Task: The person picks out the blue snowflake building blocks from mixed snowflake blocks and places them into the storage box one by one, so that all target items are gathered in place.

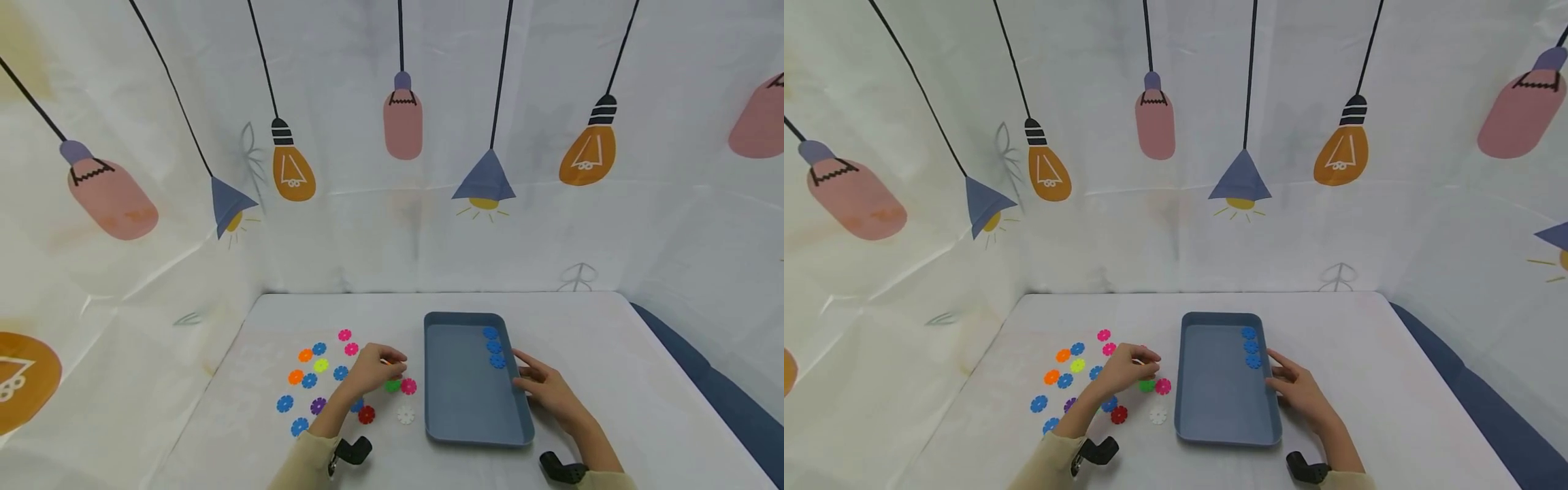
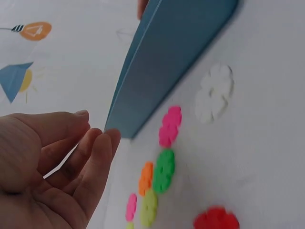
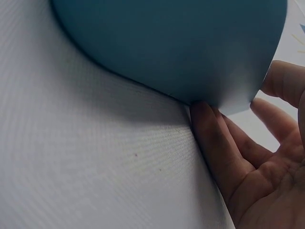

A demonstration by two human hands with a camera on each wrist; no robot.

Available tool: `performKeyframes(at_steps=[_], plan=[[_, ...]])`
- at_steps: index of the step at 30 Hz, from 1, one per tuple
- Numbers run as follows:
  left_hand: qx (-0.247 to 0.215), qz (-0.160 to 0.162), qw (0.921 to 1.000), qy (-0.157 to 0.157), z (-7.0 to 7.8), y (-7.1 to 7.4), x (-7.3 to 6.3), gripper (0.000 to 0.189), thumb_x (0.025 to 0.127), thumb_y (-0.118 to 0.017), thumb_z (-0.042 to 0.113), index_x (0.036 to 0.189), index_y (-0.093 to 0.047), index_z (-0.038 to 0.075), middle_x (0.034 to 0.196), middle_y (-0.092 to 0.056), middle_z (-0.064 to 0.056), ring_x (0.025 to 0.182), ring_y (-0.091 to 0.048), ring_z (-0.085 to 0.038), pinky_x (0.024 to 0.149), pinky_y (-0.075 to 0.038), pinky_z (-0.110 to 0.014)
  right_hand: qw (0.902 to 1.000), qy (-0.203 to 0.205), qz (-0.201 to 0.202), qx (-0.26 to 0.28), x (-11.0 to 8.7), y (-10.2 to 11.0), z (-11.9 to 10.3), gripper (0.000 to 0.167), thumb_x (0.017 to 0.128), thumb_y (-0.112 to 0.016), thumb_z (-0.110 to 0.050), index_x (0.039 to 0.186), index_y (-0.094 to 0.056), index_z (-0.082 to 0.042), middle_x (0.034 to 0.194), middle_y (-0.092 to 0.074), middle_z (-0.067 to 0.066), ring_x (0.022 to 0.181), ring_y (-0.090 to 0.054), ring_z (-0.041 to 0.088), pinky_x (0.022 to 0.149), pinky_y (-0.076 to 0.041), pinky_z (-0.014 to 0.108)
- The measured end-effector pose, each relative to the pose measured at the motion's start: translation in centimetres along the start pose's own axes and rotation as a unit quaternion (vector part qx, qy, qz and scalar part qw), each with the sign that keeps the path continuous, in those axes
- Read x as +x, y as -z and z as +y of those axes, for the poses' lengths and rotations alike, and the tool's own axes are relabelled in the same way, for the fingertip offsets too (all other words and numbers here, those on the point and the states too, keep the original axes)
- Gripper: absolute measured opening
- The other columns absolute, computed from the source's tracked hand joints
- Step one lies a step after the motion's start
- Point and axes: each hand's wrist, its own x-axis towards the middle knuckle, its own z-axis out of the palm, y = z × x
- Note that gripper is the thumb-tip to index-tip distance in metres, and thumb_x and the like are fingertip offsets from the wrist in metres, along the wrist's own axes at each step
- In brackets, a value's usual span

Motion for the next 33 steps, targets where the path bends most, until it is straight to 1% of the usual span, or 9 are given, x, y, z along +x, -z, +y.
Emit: performKeyframes(at_steps=[4,6,11,14,22,27,31,33], plan=[[-0.006,-0.007,0.9999,0.011,-1.0,1.2,-1.2,0.022,0.091,-0.069,0.013,0.106,-0.071,-0.003,0.091,-0.067,-0.004,0.078,-0.066,-0.018,0.068,-0.058,-0.03,1.0,0.0,0.0,0.001,-0.1,0.2,0.1,0.068,0.092,-0.068,-0.022,0.151,-0.036,-0.015,0.134,-0.05,0.026,0.117,-0.053,0.036,0.085,-0.053,0.047],[-0.001,-0.011,0.9999,0.013,-1.4,1.8,-1.7,0.023,0.091,-0.069,0.015,0.106,-0.071,-0.001,0.093,-0.067,-0.003,0.08,-0.065,-0.019,0.069,-0.058,-0.03,1.0,-0.002,0.001,0.0,-0.2,0.3,0.1,0.069,0.092,-0.068,-0.023,0.151,-0.036,-0.015,0.135,-0.049,0.026,0.118,-0.053,0.036,0.085,-0.053,0.047],[0.046,-0.021,0.9987,0.007,-2.5,3.2,-2.6,0.022,0.091,-0.07,0.021,0.107,-0.073,0.006,0.093,-0.067,0.0,0.084,-0.061,-0.019,0.071,-0.055,-0.03,1.0,-0.008,0.001,0.002,-0.4,0.5,0.2,0.069,0.092,-0.068,-0.024,0.152,-0.035,-0.015,0.137,-0.047,0.027,0.12,-0.051,0.038,0.086,-0.053,0.048],[0.061,-0.018,0.9979,0.013,-2.9,3.9,-3.1,0.022,0.09,-0.071,0.022,0.106,-0.073,0.006,0.093,-0.068,0.001,0.085,-0.061,-0.019,0.071,-0.054,-0.03,1.0,-0.009,0.0,0.003,-0.5,0.6,0.2,0.069,0.092,-0.068,-0.024,0.152,-0.034,-0.015,0.137,-0.047,0.027,0.12,-0.05,0.038,0.086,-0.052,0.048],[0.074,-0.008,0.9962,0.045,-3.6,5.0,-4.6,0.023,0.09,-0.071,0.025,0.105,-0.074,0.008,0.094,-0.067,0.002,0.083,-0.059,-0.018,0.068,-0.053,-0.027,1.0,-0.002,0.0,0.006,-0.4,0.6,0.2,0.068,0.092,-0.067,-0.023,0.152,-0.035,-0.015,0.135,-0.049,0.026,0.118,-0.052,0.037,0.086,-0.053,0.048],[0.085,-0.014,0.9955,0.04,-3.8,6.0,-5.5,0.023,0.09,-0.071,0.024,0.106,-0.074,0.007,0.093,-0.067,0.002,0.079,-0.058,-0.019,0.065,-0.052,-0.027,1.0,0.002,-0.003,0.005,-0.2,0.4,0.1,0.067,0.093,-0.066,-0.021,0.152,-0.035,-0.014,0.134,-0.05,0.026,0.117,-0.053,0.035,0.087,-0.052,0.049],[0.096,-0.014,0.9947,0.033,-4.1,6.6,-6.1,0.024,0.088,-0.073,0.021,0.105,-0.073,0.004,0.086,-0.066,0.002,0.073,-0.057,-0.019,0.06,-0.051,-0.026,1.0,0.003,-0.004,0.008,0.0,0.2,0.0,0.066,0.093,-0.067,-0.02,0.151,-0.036,-0.015,0.134,-0.051,0.025,0.117,-0.053,0.035,0.087,-0.052,0.049],[0.105,-0.011,0.9939,0.032,-4.3,6.8,-6.3,0.025,0.086,-0.076,0.021,0.104,-0.074,0.004,0.083,-0.064,0.003,0.071,-0.055,-0.018,0.058,-0.05,-0.025,0.9999,0.006,-0.006,0.008,0.0,0.1,0.0,0.066,0.093,-0.067,-0.02,0.151,-0.036,-0.015,0.134,-0.051,0.025,0.117,-0.053,0.035,0.087,-0.052,0.049]])
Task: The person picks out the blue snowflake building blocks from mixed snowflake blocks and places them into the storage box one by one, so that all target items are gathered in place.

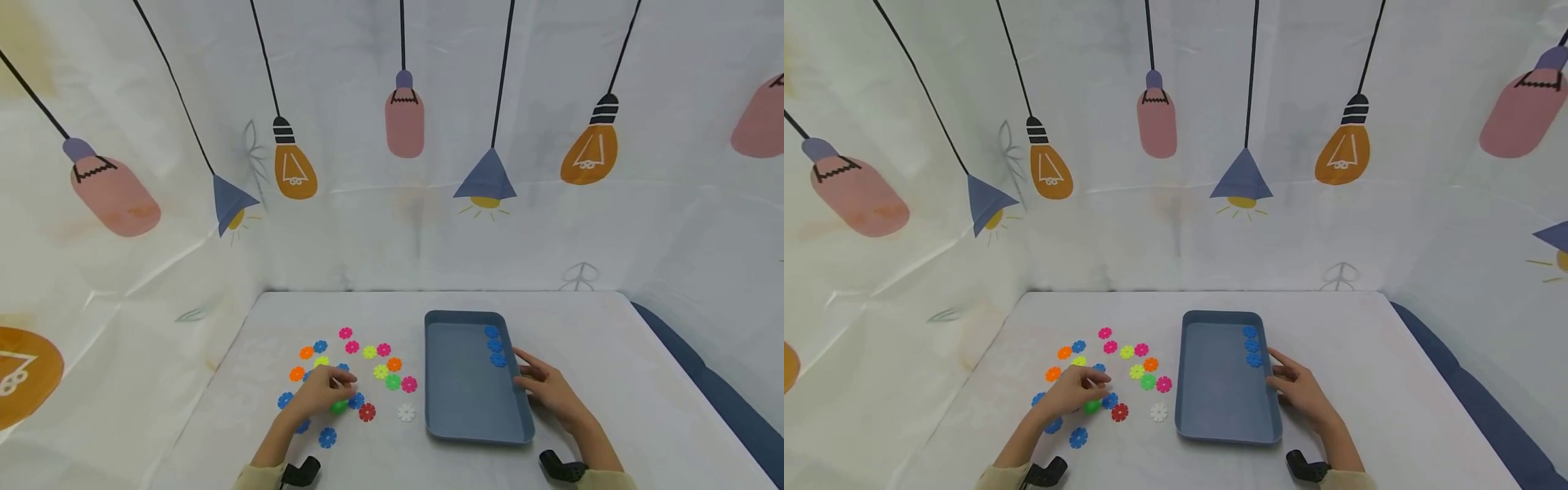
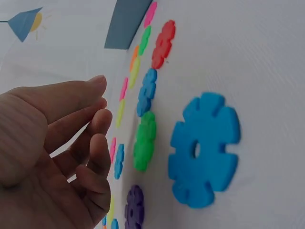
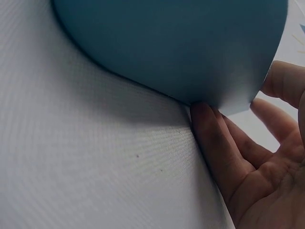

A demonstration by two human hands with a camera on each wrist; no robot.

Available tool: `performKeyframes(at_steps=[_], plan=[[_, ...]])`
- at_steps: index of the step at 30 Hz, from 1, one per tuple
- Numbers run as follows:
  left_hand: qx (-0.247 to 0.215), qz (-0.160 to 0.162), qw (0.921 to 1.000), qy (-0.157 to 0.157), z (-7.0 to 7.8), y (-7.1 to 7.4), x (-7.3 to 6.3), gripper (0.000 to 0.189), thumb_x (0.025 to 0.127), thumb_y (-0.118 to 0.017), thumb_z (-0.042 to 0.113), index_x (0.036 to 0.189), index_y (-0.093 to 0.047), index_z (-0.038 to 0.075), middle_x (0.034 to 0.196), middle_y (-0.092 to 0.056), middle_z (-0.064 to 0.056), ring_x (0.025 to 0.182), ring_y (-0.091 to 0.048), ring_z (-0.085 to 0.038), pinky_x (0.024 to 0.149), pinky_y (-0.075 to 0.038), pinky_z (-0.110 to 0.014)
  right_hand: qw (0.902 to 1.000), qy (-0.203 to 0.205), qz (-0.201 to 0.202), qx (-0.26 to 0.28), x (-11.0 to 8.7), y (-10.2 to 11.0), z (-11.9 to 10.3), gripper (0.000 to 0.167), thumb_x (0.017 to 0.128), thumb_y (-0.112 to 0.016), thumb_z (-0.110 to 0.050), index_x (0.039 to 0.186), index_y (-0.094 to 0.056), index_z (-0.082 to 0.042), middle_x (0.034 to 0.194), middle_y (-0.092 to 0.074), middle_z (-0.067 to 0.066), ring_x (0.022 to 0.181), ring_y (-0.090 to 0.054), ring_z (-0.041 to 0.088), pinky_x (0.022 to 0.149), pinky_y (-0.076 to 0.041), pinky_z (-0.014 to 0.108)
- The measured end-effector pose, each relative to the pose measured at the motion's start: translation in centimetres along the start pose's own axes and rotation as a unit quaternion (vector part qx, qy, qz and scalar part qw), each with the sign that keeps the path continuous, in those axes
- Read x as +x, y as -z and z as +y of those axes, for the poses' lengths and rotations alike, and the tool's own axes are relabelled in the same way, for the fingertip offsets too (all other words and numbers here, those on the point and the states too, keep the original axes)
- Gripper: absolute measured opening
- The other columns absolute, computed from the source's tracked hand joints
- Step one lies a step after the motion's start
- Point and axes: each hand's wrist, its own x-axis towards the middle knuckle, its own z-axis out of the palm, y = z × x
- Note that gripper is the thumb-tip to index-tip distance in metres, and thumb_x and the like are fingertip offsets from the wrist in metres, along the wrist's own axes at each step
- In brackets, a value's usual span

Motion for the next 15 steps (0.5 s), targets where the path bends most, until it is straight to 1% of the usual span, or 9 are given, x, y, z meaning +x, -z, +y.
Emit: performKeyframes(at_steps=[6,10,15], plan=[[0.042,-0.005,0.9991,-0.009,-1.1,-0.3,-0.1,0.027,0.081,-0.081,0.024,0.102,-0.075,0.009,0.081,-0.064,0.008,0.07,-0.054,-0.015,0.059,-0.049,-0.023,1.0,-0.002,0.003,0.005,-0.1,0.0,-0.1,0.067,0.093,-0.067,-0.02,0.151,-0.036,-0.015,0.134,-0.05,0.025,0.118,-0.053,0.035,0.087,-0.052,0.048],[0.051,-0.007,0.9986,-0.01,-1.3,-0.6,-0.1,0.028,0.079,-0.082,0.025,0.101,-0.076,0.009,0.082,-0.064,0.007,0.072,-0.054,-0.016,0.06,-0.049,-0.024,1.0,-0.001,0.004,0.006,-0.1,0.0,0.0,0.066,0.093,-0.066,-0.019,0.152,-0.035,-0.015,0.135,-0.05,0.026,0.117,-0.053,0.035,0.086,-0.052,0.048],[0.06,-0.01,0.9981,0.007,-1.1,-0.8,-0.3,0.029,0.078,-0.083,0.028,0.102,-0.076,0.013,0.087,-0.064,0.007,0.077,-0.053,-0.016,0.063,-0.048,-0.025,0.9999,-0.004,0.005,0.009,0.0,-0.1,0.1,0.067,0.092,-0.067,-0.02,0.151,-0.037,-0.015,0.135,-0.05,0.025,0.118,-0.053,0.036,0.087,-0.052,0.049]])
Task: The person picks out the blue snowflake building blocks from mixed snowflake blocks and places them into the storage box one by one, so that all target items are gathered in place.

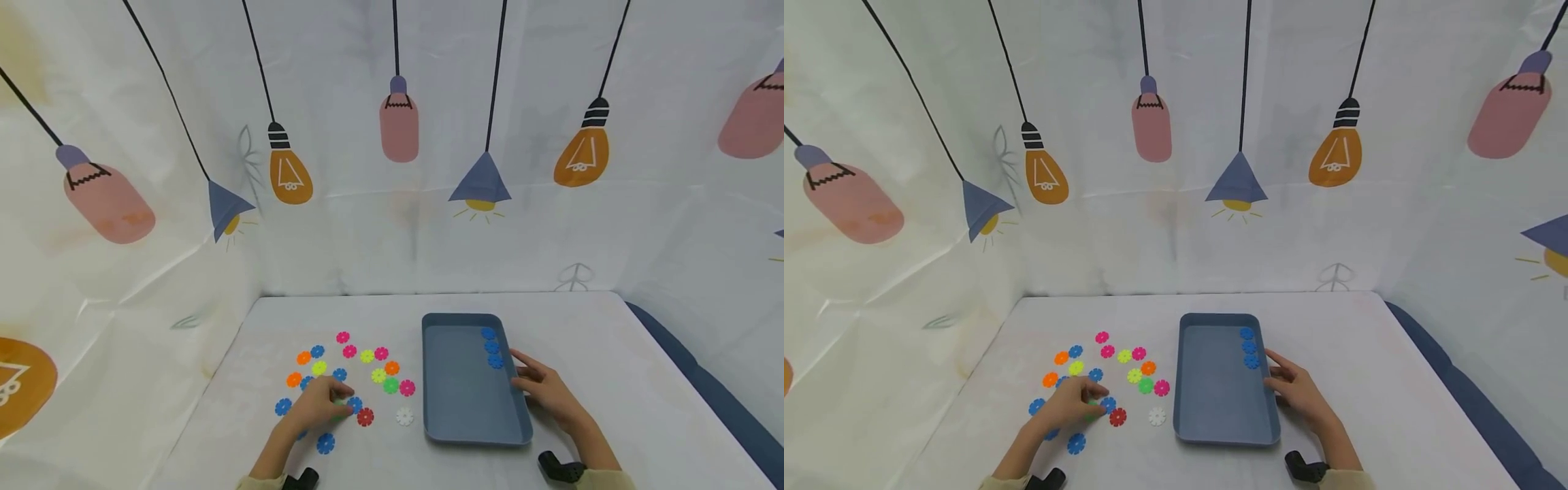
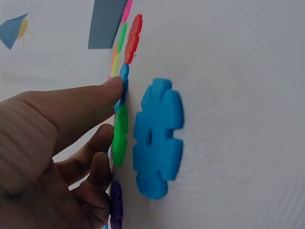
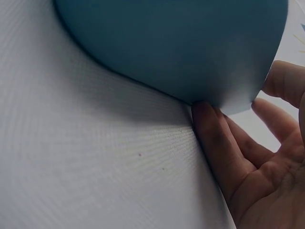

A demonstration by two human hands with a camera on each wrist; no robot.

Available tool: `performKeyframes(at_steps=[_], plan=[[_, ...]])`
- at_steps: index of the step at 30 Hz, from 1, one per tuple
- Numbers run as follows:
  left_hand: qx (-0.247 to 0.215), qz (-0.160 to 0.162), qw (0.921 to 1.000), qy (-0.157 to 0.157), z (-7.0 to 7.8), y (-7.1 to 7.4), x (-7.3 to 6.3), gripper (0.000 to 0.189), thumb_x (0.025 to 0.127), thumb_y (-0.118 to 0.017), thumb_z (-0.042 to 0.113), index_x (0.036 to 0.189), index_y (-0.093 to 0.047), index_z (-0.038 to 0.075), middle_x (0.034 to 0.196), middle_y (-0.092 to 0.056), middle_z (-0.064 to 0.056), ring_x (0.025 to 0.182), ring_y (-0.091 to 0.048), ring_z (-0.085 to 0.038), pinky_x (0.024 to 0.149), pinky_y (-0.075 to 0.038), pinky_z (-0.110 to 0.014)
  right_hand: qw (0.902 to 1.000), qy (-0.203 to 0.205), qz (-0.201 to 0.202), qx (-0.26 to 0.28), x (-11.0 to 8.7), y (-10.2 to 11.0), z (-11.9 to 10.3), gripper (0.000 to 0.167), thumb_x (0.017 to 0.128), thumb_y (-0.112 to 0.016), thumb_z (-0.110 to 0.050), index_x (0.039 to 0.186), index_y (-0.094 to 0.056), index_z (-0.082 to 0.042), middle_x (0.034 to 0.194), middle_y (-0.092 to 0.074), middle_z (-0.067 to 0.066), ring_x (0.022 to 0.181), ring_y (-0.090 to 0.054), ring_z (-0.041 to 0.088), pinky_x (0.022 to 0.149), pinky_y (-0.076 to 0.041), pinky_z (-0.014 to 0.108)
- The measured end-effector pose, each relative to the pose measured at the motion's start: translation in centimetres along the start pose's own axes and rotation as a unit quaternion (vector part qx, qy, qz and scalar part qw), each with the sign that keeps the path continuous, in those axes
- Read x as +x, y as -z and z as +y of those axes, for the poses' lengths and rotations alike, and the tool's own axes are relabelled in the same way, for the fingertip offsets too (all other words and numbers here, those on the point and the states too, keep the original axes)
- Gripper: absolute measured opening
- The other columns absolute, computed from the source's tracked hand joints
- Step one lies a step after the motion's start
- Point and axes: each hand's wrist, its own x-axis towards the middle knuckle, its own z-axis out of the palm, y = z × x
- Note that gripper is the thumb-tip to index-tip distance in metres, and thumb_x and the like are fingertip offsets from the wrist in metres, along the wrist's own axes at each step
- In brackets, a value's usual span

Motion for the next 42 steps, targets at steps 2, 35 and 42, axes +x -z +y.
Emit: performKeyframes(at_steps=[2,35,42], plan=[[0.003,0.0,1.0,0.005,0.1,0.0,-0.1,0.028,0.078,-0.083,0.028,0.102,-0.076,0.014,0.088,-0.063,0.007,0.078,-0.052,-0.016,0.064,-0.047,-0.025,1.0,-0.002,0.001,0.002,-0.1,-0.1,0.0,0.067,0.092,-0.068,-0.02,0.151,-0.037,-0.015,0.135,-0.049,0.025,0.119,-0.052,0.037,0.087,-0.051,0.05],[-0.044,0.002,0.999,0.001,0.4,-0.1,0.4,0.012,0.083,-0.078,0.018,0.093,-0.074,0.012,0.081,-0.066,0.006,0.074,-0.061,-0.015,0.067,-0.054,-0.024,0.9999,0.0,-0.002,-0.015,-0.3,-0.1,-0.3,0.068,0.093,-0.067,-0.02,0.152,-0.034,-0.014,0.134,-0.051,0.026,0.117,-0.053,0.035,0.085,-0.052,0.046],[-0.048,0.028,0.9983,-0.018,0.7,-0.8,1.2,0.012,0.086,-0.076,0.019,0.095,-0.076,0.012,0.081,-0.067,0.008,0.075,-0.062,-0.012,0.067,-0.055,-0.023,0.9998,0.007,0.0,-0.019,0.0,0.0,-0.2,0.067,0.093,-0.066,-0.021,0.152,-0.035,-0.014,0.133,-0.052,0.025,0.117,-0.054,0.035,0.087,-0.051,0.049]])
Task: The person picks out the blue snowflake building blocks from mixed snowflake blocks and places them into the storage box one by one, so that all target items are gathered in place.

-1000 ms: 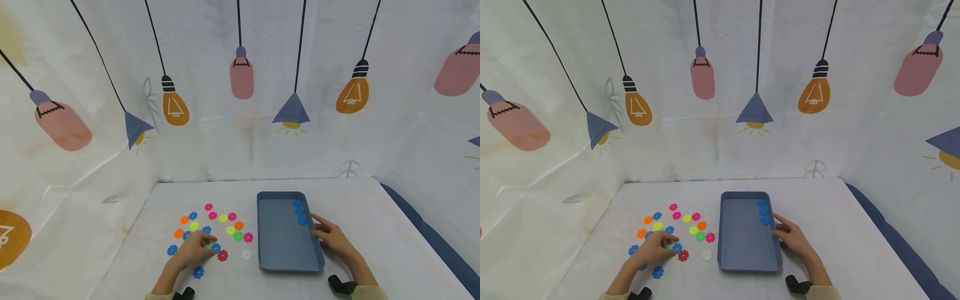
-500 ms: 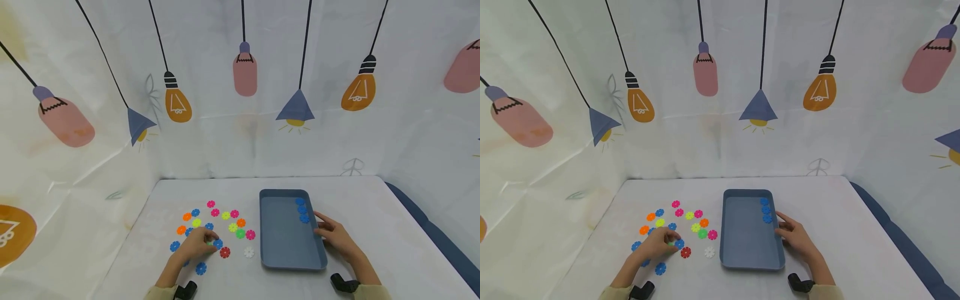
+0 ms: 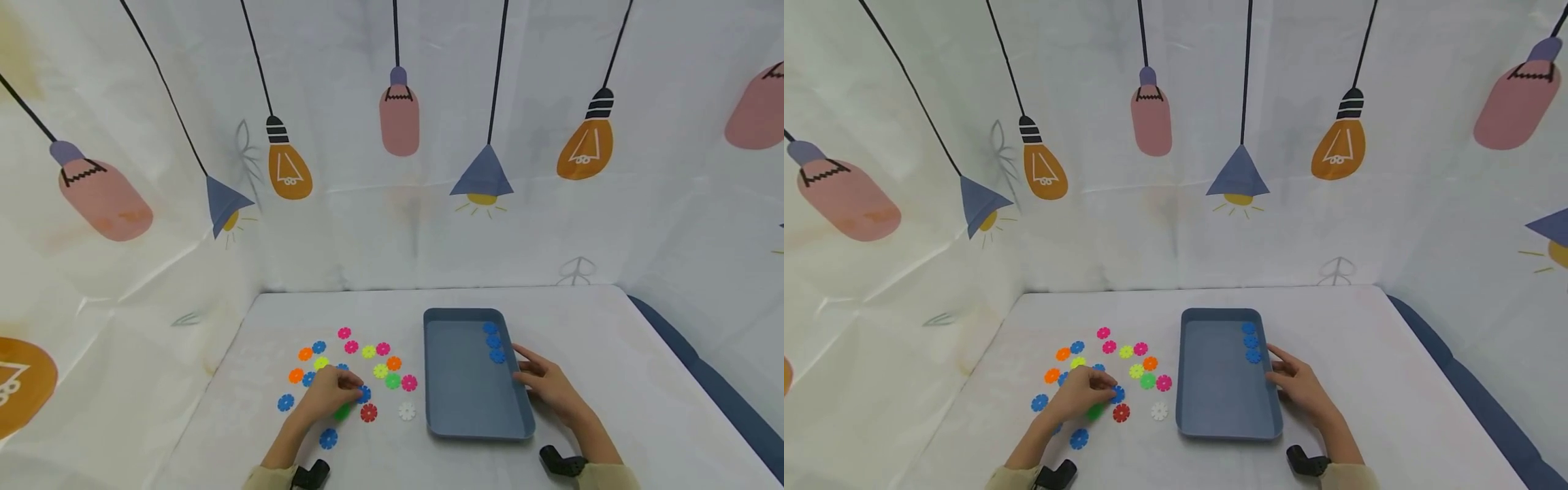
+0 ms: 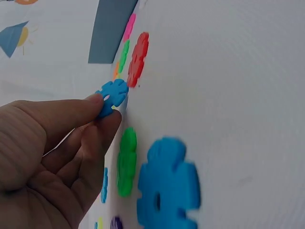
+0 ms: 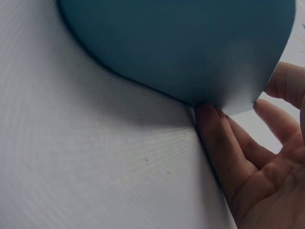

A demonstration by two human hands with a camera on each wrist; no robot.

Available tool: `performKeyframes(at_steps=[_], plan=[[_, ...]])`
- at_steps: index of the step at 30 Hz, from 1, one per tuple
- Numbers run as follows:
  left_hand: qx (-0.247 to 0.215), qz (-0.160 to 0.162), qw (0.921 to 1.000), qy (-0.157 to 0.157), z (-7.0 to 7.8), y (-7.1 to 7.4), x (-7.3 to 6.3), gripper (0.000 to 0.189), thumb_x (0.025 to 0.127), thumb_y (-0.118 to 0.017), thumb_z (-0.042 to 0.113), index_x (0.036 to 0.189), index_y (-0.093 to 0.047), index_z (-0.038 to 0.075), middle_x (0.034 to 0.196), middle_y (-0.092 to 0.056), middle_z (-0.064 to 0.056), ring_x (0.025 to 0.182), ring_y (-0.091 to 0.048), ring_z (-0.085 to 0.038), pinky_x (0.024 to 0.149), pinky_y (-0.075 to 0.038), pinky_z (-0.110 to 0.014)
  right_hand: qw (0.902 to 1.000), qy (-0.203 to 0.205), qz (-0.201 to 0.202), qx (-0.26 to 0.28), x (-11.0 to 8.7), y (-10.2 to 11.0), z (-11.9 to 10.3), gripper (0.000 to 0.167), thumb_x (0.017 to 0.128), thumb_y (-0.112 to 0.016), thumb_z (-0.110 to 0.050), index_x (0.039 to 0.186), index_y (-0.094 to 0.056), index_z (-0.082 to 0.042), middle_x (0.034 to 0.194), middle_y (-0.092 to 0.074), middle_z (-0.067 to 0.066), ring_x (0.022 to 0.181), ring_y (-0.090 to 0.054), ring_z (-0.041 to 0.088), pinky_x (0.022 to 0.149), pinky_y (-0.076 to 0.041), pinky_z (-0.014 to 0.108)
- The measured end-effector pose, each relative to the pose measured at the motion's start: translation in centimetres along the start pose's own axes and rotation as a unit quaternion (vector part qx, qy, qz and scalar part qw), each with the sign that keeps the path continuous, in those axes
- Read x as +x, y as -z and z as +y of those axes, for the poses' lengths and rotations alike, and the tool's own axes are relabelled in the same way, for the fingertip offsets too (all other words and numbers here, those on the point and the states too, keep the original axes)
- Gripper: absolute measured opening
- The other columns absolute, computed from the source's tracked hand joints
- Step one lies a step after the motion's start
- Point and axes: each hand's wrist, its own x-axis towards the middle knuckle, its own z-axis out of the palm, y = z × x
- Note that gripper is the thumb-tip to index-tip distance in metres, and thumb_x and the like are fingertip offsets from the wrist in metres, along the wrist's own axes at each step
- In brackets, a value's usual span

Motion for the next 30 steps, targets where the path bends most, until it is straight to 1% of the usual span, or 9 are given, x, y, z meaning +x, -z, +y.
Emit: performKeyframes(at_steps=[2,5,8,15,18,21,26,28,30], plan=[[0.001,0.003,0.9999,-0.01,0.3,-0.2,0.1,0.013,0.086,-0.076,0.02,0.095,-0.076,0.011,0.082,-0.068,0.008,0.075,-0.062,-0.012,0.067,-0.054,-0.023,1.0,0.002,-0.001,-0.001,0.0,0.0,0.0,0.067,0.093,-0.066,-0.021,0.152,-0.035,-0.014,0.133,-0.052,0.025,0.117,-0.054,0.035,0.088,-0.051,0.049],[-0.008,0.003,0.9998,-0.015,0.7,-0.6,0.3,0.013,0.086,-0.076,0.02,0.095,-0.076,0.011,0.082,-0.068,0.007,0.075,-0.062,-0.013,0.066,-0.055,-0.023,1.0,0.0,0.001,0.002,0.1,0.0,0.1,0.066,0.093,-0.066,-0.021,0.151,-0.036,-0.015,0.133,-0.052,0.024,0.117,-0.053,0.035,0.089,-0.05,0.05],[-0.025,0.001,0.9996,-0.012,1.1,-0.9,0.4,0.013,0.086,-0.076,0.019,0.095,-0.076,0.01,0.082,-0.068,0.006,0.075,-0.062,-0.013,0.065,-0.055,-0.023,1.0,-0.002,-0.003,-0.001,0.2,0.0,0.3,0.067,0.093,-0.066,-0.021,0.152,-0.035,-0.015,0.133,-0.051,0.025,0.118,-0.053,0.035,0.088,-0.05,0.05],[-0.05,0.005,0.9985,-0.022,2.2,-1.6,1.2,0.015,0.086,-0.077,0.019,0.097,-0.075,0.009,0.087,-0.068,0.003,0.077,-0.064,-0.014,0.067,-0.056,-0.024,1.0,0.002,0.0,0.003,0.0,-0.2,0.2,0.066,0.093,-0.066,-0.022,0.152,-0.036,-0.014,0.135,-0.049,0.027,0.12,-0.05,0.038,0.089,-0.05,0.05],[-0.068,0.004,0.9975,-0.017,2.8,-1.9,1.3,0.014,0.086,-0.076,0.018,0.096,-0.075,0.009,0.087,-0.068,0.002,0.075,-0.065,-0.014,0.065,-0.057,-0.025,0.9999,-0.007,-0.003,0.008,-0.1,-0.4,0.1,0.067,0.093,-0.067,-0.022,0.151,-0.036,-0.014,0.135,-0.049,0.027,0.119,-0.051,0.037,0.088,-0.051,0.048],[-0.101,0.0,0.9948,-0.011,3.6,-2.3,1.5,0.015,0.086,-0.076,0.016,0.097,-0.075,0.006,0.087,-0.068,-0.001,0.073,-0.066,-0.016,0.065,-0.057,-0.027,0.9998,-0.014,-0.004,0.01,-0.3,-0.6,0.0,0.068,0.092,-0.067,-0.021,0.152,-0.035,-0.013,0.135,-0.05,0.027,0.118,-0.052,0.036,0.087,-0.052,0.046],[-0.187,-0.003,0.9824,0.004,5.1,-3.2,2.3,0.019,0.084,-0.077,0.012,0.1,-0.073,0.002,0.09,-0.068,-0.007,0.076,-0.069,-0.02,0.068,-0.058,-0.031,0.9999,-0.009,0.003,0.011,-0.3,-0.3,0.0,0.067,0.093,-0.067,-0.02,0.152,-0.035,-0.014,0.135,-0.049,0.027,0.119,-0.052,0.036,0.088,-0.051,0.049],[-0.203,-0.002,0.9792,0.004,5.8,-3.6,2.8,0.019,0.084,-0.077,0.011,0.1,-0.073,0.001,0.09,-0.068,-0.008,0.076,-0.07,-0.021,0.069,-0.058,-0.031,1.0,-0.003,0.001,0.008,-0.2,-0.2,0.0,0.066,0.093,-0.066,-0.02,0.152,-0.035,-0.014,0.136,-0.049,0.027,0.119,-0.051,0.037,0.089,-0.05,0.05],[-0.196,0.0,0.9806,-0.002,6.4,-4.0,3.3,0.019,0.084,-0.078,0.013,0.1,-0.074,0.003,0.089,-0.069,-0.006,0.075,-0.069,-0.02,0.068,-0.058,-0.031,1.0,-0.002,0.003,0.006,-0.1,-0.1,0.0,0.066,0.093,-0.066,-0.019,0.152,-0.036,-0.015,0.135,-0.05,0.026,0.119,-0.052,0.036,0.089,-0.05,0.05]])
